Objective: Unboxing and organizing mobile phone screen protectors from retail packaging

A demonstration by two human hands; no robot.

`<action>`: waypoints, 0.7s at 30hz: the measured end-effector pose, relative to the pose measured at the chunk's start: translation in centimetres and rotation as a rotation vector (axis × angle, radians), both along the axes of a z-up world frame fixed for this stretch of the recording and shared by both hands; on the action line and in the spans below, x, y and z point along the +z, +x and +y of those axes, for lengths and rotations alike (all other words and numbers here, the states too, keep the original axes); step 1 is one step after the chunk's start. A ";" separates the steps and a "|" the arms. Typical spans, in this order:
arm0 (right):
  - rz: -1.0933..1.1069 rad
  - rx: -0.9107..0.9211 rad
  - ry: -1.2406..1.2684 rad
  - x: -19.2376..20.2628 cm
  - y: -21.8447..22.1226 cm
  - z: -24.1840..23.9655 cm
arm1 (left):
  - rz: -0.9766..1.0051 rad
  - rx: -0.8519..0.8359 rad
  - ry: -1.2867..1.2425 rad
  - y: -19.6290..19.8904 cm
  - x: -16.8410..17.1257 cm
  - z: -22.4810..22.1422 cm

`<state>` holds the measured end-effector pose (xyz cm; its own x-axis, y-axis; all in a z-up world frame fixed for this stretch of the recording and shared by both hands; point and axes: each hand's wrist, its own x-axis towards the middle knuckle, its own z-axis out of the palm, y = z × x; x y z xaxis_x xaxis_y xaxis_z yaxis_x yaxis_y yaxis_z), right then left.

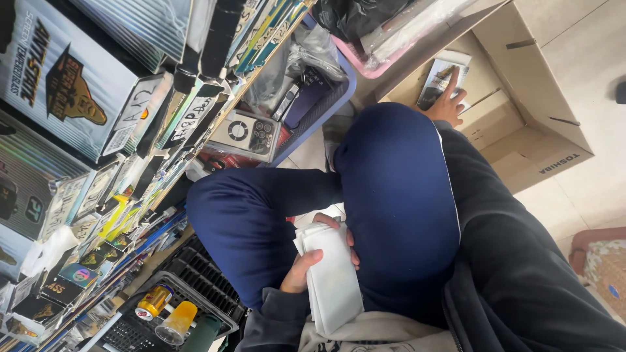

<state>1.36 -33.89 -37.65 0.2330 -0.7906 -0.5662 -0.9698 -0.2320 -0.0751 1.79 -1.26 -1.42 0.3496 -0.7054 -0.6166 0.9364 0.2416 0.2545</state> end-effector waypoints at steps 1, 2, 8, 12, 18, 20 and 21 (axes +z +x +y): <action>0.010 0.024 -0.027 -0.7 0.0 0.1 | -0.009 0.011 0.000 0.0 0.1 -0.1; 0.009 0.029 -0.027 -2.2 -0.4 0.1 | -0.010 0.016 -0.001 0.0 0.2 -0.2; -0.062 -0.049 -0.035 0.1 -0.8 -0.8 | -0.019 -0.025 -0.011 0.3 0.3 -0.1; -0.456 -0.072 0.294 -4.1 -5.6 -4.2 | -0.122 -0.040 -0.039 0.2 0.2 0.1; -0.543 0.056 0.248 -5.7 -12.7 -9.0 | -0.374 -0.133 -0.156 -0.3 0.3 0.9; -0.543 0.221 0.338 -8.8 -13.4 -9.5 | -0.490 -0.114 -0.178 -1.0 -0.6 1.2; -0.505 0.230 0.333 -7.1 -11.8 -8.0 | -0.471 -0.103 -0.193 -1.2 -0.8 1.4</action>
